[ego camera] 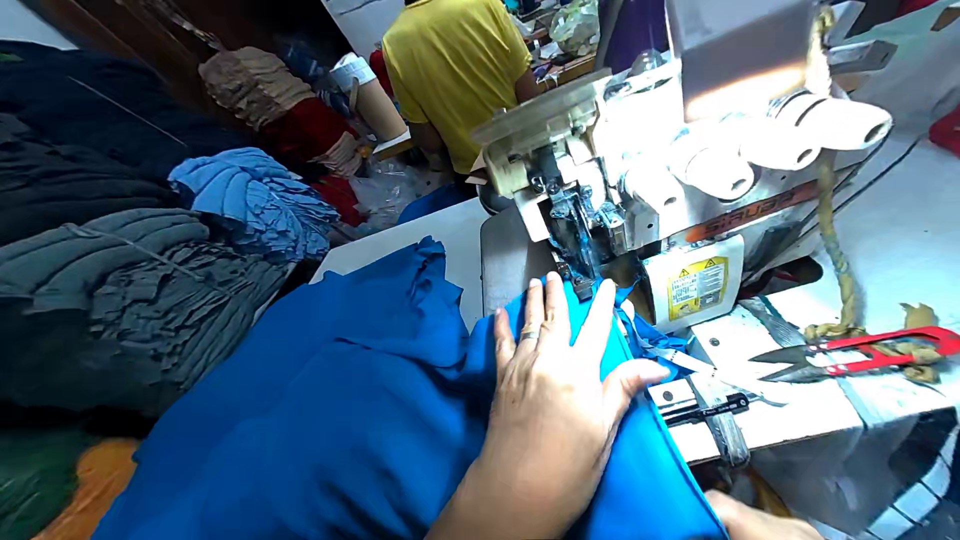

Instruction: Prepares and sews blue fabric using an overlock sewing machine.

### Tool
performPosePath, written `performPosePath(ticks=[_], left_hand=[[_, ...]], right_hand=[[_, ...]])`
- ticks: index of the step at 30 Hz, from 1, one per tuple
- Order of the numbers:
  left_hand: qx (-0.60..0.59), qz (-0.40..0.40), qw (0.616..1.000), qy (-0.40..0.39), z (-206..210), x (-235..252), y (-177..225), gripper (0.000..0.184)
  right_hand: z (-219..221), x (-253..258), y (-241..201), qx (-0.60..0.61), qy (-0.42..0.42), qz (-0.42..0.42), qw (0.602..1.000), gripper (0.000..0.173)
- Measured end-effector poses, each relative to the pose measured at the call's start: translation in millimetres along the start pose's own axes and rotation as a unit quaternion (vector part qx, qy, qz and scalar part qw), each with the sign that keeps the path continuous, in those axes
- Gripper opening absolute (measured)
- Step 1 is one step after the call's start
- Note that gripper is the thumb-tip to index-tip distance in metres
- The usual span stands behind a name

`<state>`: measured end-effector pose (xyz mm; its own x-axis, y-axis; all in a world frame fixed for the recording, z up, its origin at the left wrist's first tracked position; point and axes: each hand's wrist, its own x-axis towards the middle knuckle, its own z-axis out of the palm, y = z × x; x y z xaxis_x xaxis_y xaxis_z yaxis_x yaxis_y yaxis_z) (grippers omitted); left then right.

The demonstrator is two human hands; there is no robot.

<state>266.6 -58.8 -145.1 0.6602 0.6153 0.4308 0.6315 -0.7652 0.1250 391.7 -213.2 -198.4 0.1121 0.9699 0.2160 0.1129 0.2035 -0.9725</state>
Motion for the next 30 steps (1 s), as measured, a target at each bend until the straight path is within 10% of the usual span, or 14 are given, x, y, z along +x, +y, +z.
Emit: performPosePath(ticks=[15, 30], left_hand=[[-0.155, 0.057, 0.985, 0.041, -21.6, -87.6, 3.1, 0.046], [-0.466, -0.108, 0.875, 0.069, 38.8, -148.3, 56.8, 0.05]], right_hand=[[-6.7, 26.1, 21.9, -0.026, 0.022, 0.03, 0.999, 0.022], [17.4, -28.8, 22.5, 0.282, 0.0, 0.122, 0.952, 0.028]])
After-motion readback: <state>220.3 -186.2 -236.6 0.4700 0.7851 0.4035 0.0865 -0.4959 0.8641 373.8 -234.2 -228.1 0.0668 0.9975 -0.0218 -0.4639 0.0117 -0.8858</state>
